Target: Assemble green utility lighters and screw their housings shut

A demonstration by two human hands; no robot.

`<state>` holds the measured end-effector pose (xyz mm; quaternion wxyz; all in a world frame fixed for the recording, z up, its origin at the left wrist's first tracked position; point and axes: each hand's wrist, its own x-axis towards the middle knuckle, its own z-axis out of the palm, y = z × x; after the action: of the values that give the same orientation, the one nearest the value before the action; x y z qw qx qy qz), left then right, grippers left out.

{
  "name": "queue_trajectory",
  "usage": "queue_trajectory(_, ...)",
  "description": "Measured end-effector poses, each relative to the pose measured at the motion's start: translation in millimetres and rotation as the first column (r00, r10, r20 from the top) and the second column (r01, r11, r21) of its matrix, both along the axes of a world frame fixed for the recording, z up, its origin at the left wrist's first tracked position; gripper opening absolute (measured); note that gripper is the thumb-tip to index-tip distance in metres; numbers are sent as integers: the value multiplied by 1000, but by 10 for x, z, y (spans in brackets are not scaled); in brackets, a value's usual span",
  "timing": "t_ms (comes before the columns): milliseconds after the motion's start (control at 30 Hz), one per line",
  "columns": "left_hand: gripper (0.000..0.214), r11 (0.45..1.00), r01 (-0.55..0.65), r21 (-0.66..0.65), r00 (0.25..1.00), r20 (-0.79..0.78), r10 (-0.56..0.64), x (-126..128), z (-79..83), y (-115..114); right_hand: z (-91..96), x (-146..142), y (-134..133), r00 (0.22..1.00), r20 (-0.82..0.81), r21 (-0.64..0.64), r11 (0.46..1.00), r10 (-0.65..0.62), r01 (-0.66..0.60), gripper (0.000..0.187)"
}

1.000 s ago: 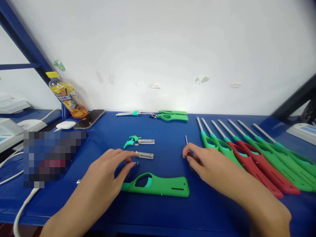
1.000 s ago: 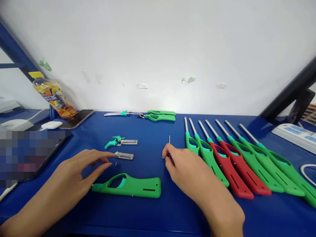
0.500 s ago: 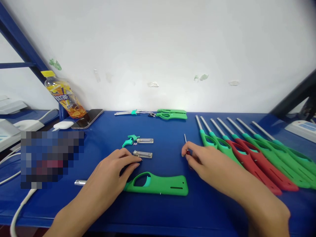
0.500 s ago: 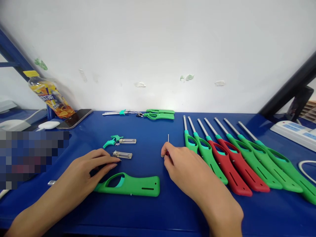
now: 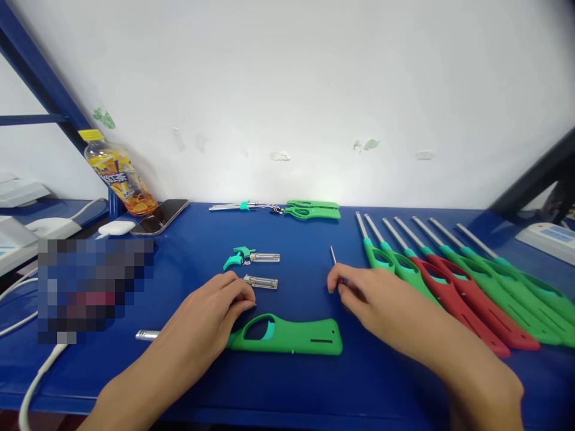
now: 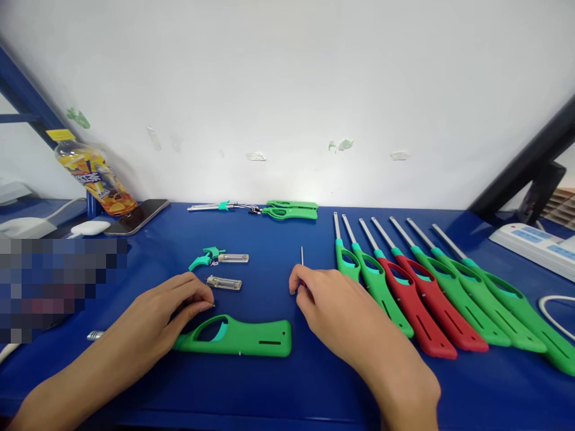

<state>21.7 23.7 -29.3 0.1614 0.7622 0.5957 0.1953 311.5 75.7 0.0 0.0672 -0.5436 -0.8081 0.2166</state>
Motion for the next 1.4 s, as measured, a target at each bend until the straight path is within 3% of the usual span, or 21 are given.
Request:
queue_trajectory(167,29,1000,-28,13,999,30,28,9,-13,6,-21,11,16,998,-53,31,999,30,-28,30)
queue_trajectory(433,27,994,-77,82,994,86,70,53,-20,-8,25,51,-43,972,-227,267,964,57,6,42)
queue_trajectory(567,22,988,-105,114,989,117,92,78,6,-68,136,-15,-98,917,-370,347,938,152,-15,31)
queue_trajectory(700,20,987,-101,122,988,131,85,114,29,-126,253,-79,-188,818,-537,423,905,204,52,11)
queue_trajectory(800,20,989,-61,133,988,152,40,163,34,-158,295,-142,-278,711,-669,402,910,217,100,12)
queue_trajectory(900,21,991,-13,136,986,164,-10,218,28,-183,278,-242,-346,584,-781,317,946,221,65,22)
queue_trajectory(967,21,992,8,128,986,165,-29,247,23,-199,252,-309,-372,540,-814,269,963,213,26,23)
queue_trajectory(1200,26,985,13,174,977,205,-49,325,62,-250,240,-347,-386,587,-784,185,979,199,-85,23)
queue_trajectory(1400,24,987,7,160,978,204,-40,330,52,-252,220,-330,-367,551,-810,202,977,203,-63,21)
